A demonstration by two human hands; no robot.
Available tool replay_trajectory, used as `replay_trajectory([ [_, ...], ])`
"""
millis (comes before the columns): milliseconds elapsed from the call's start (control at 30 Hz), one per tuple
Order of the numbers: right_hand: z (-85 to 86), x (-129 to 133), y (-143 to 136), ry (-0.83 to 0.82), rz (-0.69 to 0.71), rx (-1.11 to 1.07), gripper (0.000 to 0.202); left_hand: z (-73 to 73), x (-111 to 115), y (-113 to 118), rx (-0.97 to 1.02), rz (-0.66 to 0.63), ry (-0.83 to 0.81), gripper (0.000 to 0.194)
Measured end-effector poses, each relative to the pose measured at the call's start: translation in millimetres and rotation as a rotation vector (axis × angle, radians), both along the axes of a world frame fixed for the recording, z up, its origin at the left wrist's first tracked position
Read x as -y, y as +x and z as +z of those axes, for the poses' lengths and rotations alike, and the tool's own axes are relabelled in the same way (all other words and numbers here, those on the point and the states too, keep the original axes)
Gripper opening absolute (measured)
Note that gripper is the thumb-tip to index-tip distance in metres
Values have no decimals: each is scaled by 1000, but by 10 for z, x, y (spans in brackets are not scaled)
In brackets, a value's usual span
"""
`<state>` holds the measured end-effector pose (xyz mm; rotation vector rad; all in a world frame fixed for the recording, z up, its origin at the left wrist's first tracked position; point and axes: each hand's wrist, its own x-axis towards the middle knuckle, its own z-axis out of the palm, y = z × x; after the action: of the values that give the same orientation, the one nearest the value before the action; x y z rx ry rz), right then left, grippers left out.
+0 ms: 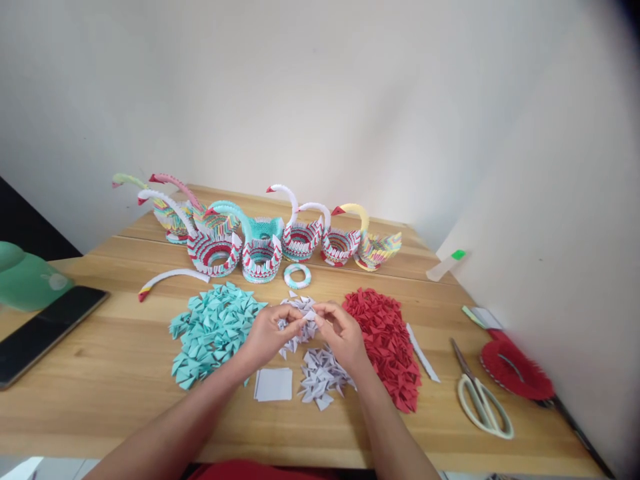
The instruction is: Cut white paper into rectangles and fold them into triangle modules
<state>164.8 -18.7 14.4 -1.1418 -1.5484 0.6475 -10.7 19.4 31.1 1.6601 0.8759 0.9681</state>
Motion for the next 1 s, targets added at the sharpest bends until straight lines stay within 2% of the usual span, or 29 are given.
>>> replay_trajectory([
  [167,-6,-6,9,-1,5,3,15,-13,5,7,14,-16,-5,19],
  [333,-11,-6,4,37,-43,10,14,-73,-31,20,169,-167,-215,28],
  [600,9,-5,-10,63,-6,48,12,-44,-50,10,221,-200,-360,35],
  [767,36,7,-15,91,-11,86,14,-4,-47,-15,223,-233,-383,36],
  [1000,75,13,-30,120,-24,145,15,-8,-54,-13,232,-205,-412,33],
])
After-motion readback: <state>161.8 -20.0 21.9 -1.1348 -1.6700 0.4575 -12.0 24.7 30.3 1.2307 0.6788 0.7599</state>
